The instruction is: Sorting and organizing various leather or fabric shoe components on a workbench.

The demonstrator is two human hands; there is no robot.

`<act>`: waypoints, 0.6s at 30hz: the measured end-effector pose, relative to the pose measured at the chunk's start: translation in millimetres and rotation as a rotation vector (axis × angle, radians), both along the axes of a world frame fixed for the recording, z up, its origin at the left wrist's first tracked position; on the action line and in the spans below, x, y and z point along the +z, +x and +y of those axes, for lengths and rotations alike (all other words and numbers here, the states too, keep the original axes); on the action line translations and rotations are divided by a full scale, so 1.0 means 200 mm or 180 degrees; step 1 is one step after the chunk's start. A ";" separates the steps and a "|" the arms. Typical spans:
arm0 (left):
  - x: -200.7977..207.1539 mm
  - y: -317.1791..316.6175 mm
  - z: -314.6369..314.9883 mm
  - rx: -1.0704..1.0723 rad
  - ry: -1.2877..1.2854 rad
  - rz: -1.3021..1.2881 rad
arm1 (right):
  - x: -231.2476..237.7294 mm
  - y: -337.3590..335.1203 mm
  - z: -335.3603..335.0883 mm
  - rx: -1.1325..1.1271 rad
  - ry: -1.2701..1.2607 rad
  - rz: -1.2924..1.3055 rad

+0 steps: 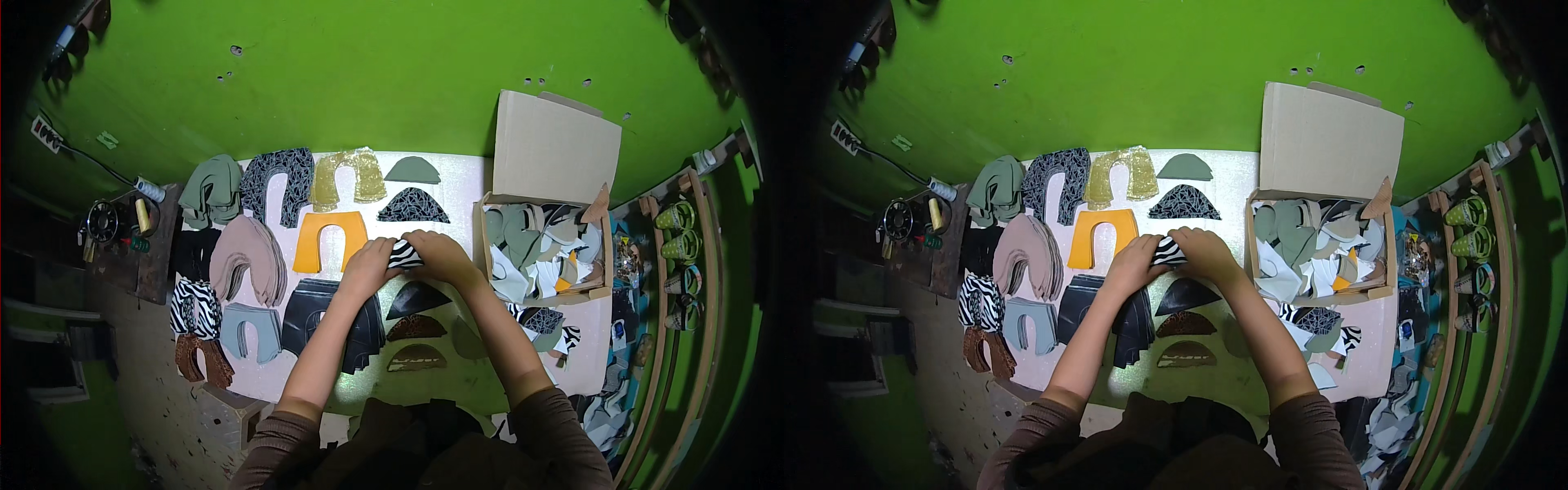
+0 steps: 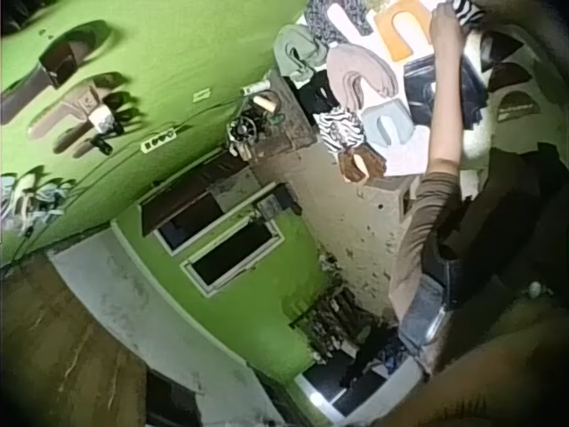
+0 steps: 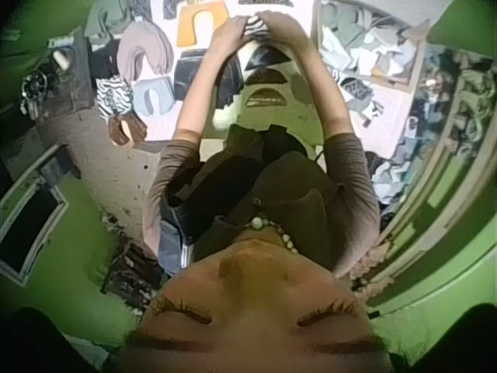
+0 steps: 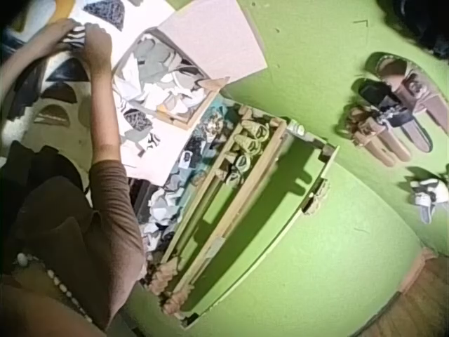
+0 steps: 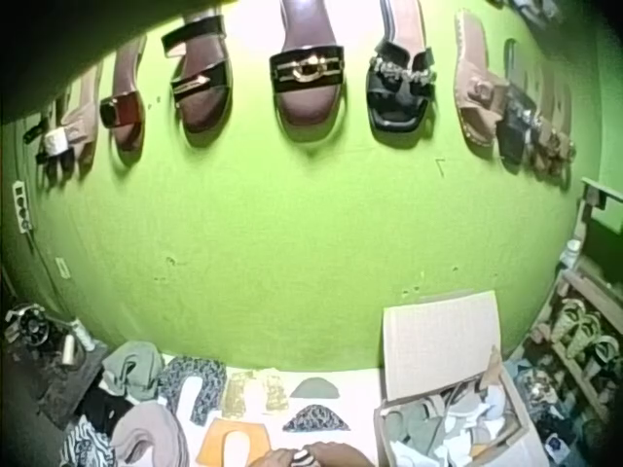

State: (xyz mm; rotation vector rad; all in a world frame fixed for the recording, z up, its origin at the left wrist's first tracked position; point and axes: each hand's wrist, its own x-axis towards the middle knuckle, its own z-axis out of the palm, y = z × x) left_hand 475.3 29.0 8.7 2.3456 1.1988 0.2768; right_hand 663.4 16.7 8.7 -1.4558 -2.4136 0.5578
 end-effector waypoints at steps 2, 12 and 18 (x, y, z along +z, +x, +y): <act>0.00 0.00 -0.01 0.0036 0.0049 -0.0030 | -0.01 0.00 0.00 0.0010 -0.0039 -0.0053; -0.02 -0.03 -0.04 0.0093 0.0447 -0.0250 | 0.00 0.02 -0.03 -0.0111 0.0097 -0.0141; 0.01 -0.09 -0.09 0.0213 0.0429 -0.0383 | 0.05 0.03 -0.15 -0.0400 0.0555 0.0261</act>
